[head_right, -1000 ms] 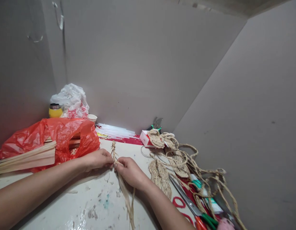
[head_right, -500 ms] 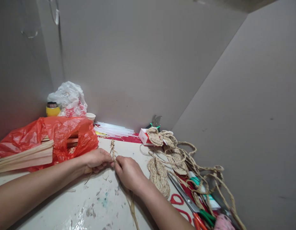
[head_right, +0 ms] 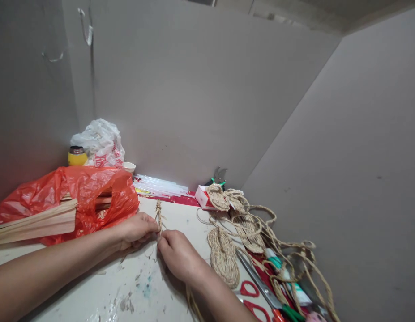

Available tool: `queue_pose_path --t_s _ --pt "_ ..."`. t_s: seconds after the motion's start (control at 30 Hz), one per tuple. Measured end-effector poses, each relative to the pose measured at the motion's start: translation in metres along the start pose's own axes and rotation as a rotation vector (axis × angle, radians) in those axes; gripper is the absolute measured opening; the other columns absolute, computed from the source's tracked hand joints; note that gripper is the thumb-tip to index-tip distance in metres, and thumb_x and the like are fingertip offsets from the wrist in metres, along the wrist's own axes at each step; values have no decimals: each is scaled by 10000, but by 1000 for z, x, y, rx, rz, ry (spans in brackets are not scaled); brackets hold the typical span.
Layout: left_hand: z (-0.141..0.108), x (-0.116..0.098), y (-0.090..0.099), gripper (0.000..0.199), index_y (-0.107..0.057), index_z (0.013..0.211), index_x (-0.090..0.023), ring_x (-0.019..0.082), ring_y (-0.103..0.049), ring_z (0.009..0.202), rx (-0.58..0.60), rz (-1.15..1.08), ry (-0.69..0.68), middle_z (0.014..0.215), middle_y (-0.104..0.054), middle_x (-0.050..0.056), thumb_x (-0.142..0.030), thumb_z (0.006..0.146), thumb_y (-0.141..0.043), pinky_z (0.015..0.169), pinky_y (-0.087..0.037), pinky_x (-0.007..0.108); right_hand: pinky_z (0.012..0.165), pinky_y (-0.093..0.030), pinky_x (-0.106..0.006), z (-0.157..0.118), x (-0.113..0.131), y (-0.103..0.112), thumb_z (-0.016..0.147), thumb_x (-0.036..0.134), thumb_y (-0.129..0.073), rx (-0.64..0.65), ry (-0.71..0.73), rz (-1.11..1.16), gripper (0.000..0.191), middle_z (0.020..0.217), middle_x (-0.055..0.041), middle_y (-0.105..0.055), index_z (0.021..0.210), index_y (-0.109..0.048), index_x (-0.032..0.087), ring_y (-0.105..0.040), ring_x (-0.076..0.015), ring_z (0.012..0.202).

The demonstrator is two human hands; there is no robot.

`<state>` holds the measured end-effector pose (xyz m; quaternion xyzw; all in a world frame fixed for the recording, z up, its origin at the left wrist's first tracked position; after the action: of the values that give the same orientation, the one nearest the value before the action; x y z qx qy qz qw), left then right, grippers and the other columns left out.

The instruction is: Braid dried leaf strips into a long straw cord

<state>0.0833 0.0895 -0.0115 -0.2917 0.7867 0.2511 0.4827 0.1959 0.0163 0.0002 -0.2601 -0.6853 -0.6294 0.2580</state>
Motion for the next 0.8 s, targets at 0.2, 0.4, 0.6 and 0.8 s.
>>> queue_pose_path --t_s 0.2,0.4,0.6,0.8 --pt "-3 -2 -3 255 -394 509 -193 40 -163 308 36 -78 -9 329 -277 -100 -259 652 -595 355 -77 225 578 -298 -276 -20 15 -6 878 253 -376 -40 20 -298 255 734 -101 -657 774 -596 176 -547 -182 635" --pt "-2 -6 1 262 -413 539 -191 34 -152 315 101 -133 -24 335 -277 -108 -290 636 -635 383 -50 235 488 -254 -252 -27 24 15 851 378 -482 158 93 -144 344 539 -6 -527 565 -494 189 -423 -126 505" --pt "-3 -7 2 276 -398 562 -200 29 -139 337 189 -197 -18 371 -256 -115 -307 587 -651 409 -31 244 585 -371 -250 4 -3 26 846 392 -486 -265 62 205 264 662 -20 -576 723 -559 171 -502 -148 630" --pt "-6 -10 2 287 -390 579 -200 24 -137 351 179 -170 -26 401 -275 -116 -306 568 -656 420 -31 242 348 -186 -190 14 -17 -2 839 478 -471 91 -188 676 366 475 69 -424 622 -448 185 -258 -40 341"
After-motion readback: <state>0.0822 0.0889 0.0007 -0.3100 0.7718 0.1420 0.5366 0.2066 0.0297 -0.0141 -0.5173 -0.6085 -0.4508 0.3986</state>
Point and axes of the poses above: each hand's wrist, its own z-axis towards the middle knuckle, its own y-axis out of the back of the hand, x = y × z, the point moved 3 cm from there along z, towards the middle knuckle
